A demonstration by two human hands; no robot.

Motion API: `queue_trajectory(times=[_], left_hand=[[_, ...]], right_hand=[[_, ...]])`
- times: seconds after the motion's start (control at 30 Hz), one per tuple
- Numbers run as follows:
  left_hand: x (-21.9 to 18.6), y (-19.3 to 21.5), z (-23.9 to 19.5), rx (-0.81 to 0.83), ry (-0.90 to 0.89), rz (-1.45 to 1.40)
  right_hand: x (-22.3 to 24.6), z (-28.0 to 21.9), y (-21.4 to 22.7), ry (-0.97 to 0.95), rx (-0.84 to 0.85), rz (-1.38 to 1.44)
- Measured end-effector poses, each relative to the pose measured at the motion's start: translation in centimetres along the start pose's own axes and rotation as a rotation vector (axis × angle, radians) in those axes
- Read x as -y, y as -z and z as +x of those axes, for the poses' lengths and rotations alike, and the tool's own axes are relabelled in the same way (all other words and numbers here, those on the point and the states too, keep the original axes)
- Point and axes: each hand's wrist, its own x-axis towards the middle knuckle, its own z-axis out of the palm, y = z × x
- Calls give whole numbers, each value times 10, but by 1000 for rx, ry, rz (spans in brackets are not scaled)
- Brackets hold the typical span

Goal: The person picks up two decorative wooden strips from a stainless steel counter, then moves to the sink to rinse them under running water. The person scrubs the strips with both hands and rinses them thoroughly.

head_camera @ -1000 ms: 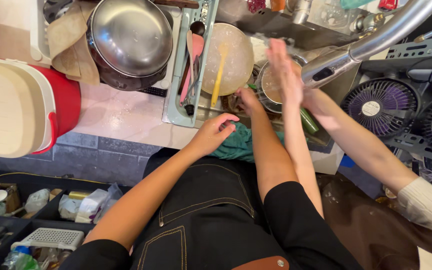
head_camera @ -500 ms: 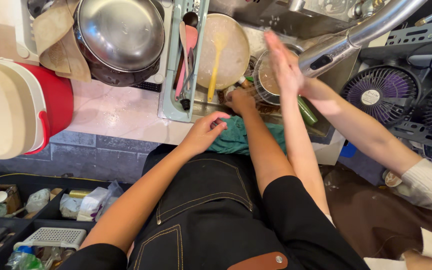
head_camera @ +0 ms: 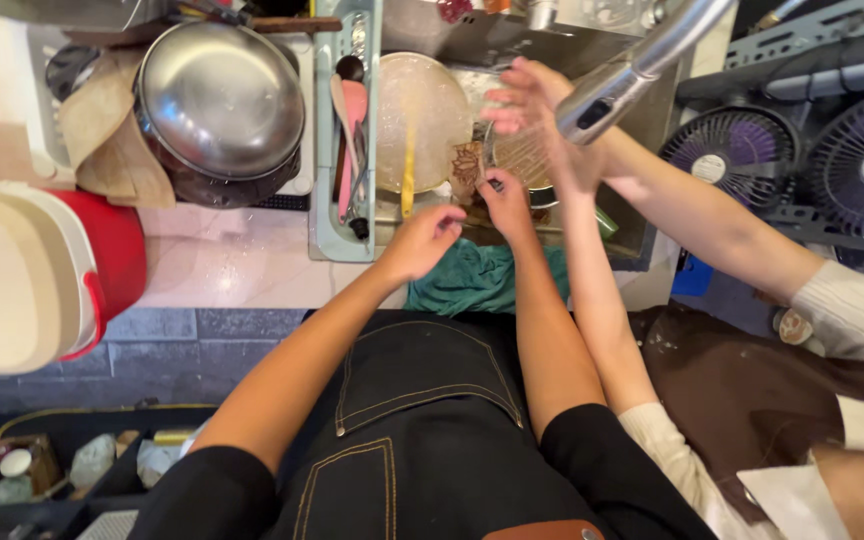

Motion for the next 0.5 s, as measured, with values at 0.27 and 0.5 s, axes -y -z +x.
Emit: queue_trajectory(times=[0.27,0.5], left_hand=[[-43,3,87,-149,-363,538],[-32,1,120,186,-360,521]], right_hand=[[47,-12,13,73,-84,2],[58,-45,17,23,-134,-25]])
